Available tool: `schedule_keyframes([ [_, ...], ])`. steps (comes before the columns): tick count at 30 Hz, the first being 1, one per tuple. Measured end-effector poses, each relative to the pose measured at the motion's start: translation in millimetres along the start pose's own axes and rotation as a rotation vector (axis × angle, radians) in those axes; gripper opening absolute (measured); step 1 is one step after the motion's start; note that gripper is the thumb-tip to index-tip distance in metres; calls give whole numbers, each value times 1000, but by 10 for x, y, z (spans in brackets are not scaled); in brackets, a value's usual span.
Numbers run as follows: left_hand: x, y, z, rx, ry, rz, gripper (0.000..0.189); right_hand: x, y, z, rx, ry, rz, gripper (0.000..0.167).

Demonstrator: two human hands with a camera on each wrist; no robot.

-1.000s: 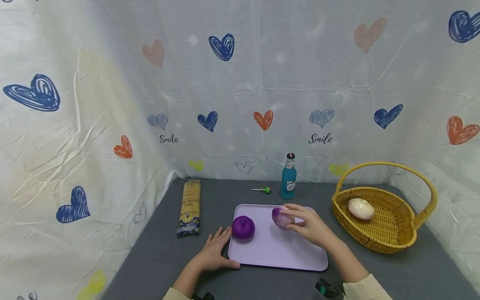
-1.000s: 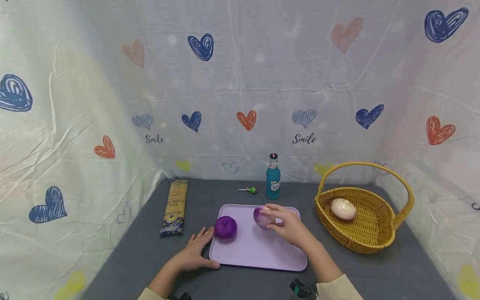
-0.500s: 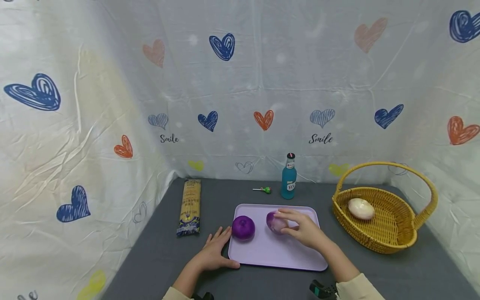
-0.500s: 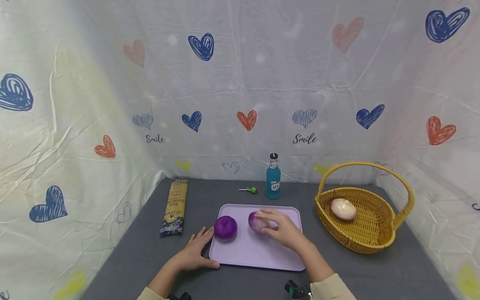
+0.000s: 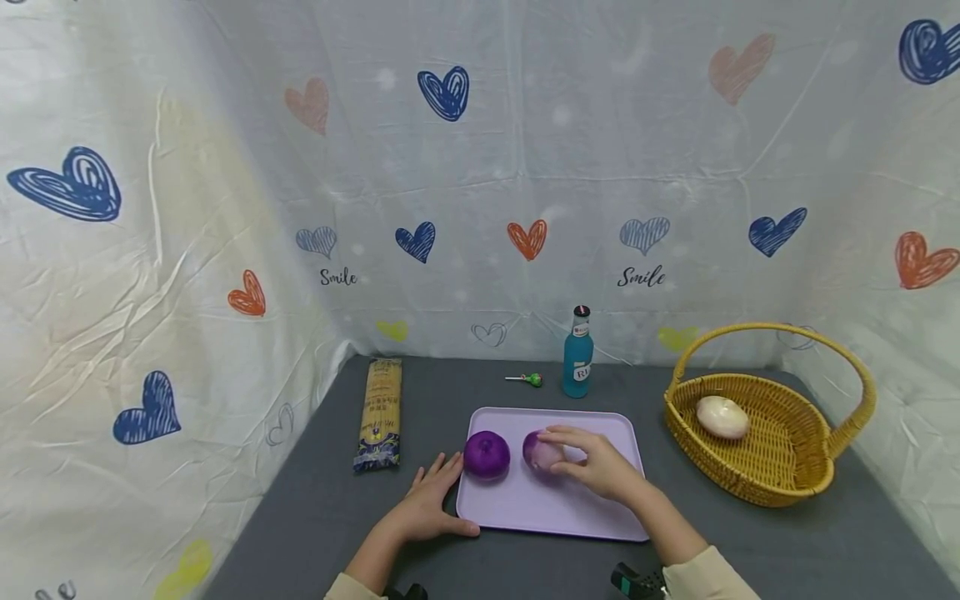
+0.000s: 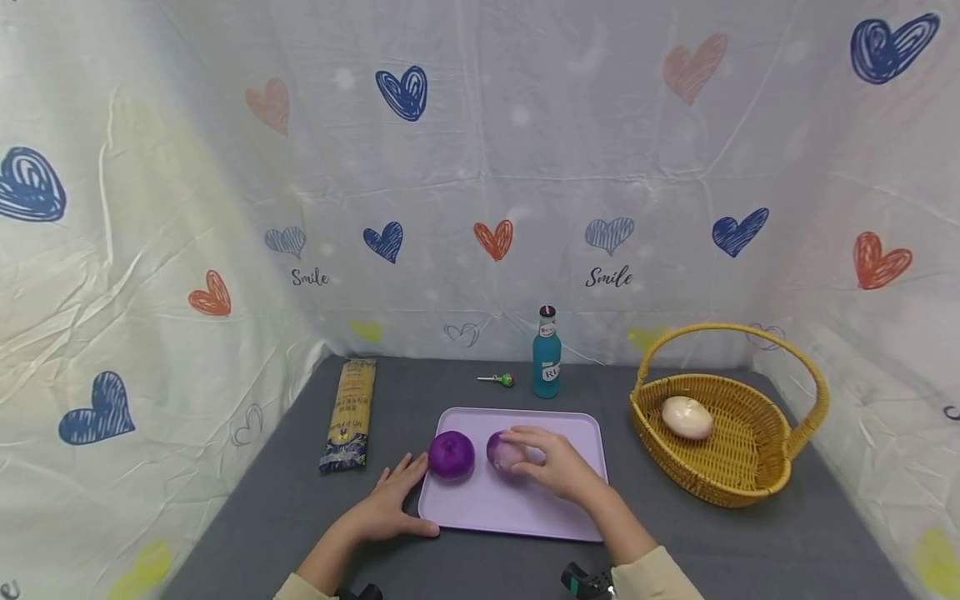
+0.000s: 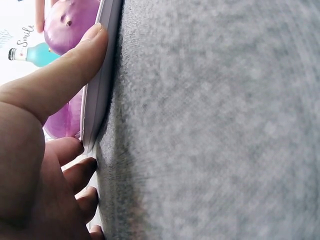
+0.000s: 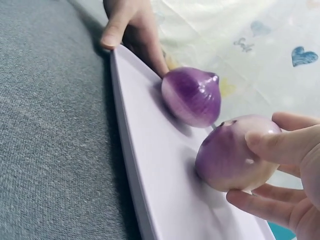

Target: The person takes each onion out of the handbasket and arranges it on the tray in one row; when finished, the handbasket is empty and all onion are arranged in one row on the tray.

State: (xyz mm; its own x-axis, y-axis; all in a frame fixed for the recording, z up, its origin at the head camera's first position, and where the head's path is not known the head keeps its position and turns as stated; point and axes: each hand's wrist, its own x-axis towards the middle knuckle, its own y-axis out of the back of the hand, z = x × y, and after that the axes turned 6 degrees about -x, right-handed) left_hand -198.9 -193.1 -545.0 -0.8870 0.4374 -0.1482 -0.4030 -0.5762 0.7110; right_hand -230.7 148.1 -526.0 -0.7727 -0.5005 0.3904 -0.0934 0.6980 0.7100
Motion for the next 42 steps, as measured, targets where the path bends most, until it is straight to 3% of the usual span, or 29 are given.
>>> schedule_keyframes([
  [10, -8, 9, 28, -3, 5, -3, 118, 27, -55, 0, 99, -114, -107, 48],
  [19, -8, 9, 33, -14, 7, -7, 117, 26, -54, 7, 81, -170, -145, 55],
  [42, -8, 7, 12, -9, 9, -3, 117, 16, -18, -14, -4, -128, -83, 55],
])
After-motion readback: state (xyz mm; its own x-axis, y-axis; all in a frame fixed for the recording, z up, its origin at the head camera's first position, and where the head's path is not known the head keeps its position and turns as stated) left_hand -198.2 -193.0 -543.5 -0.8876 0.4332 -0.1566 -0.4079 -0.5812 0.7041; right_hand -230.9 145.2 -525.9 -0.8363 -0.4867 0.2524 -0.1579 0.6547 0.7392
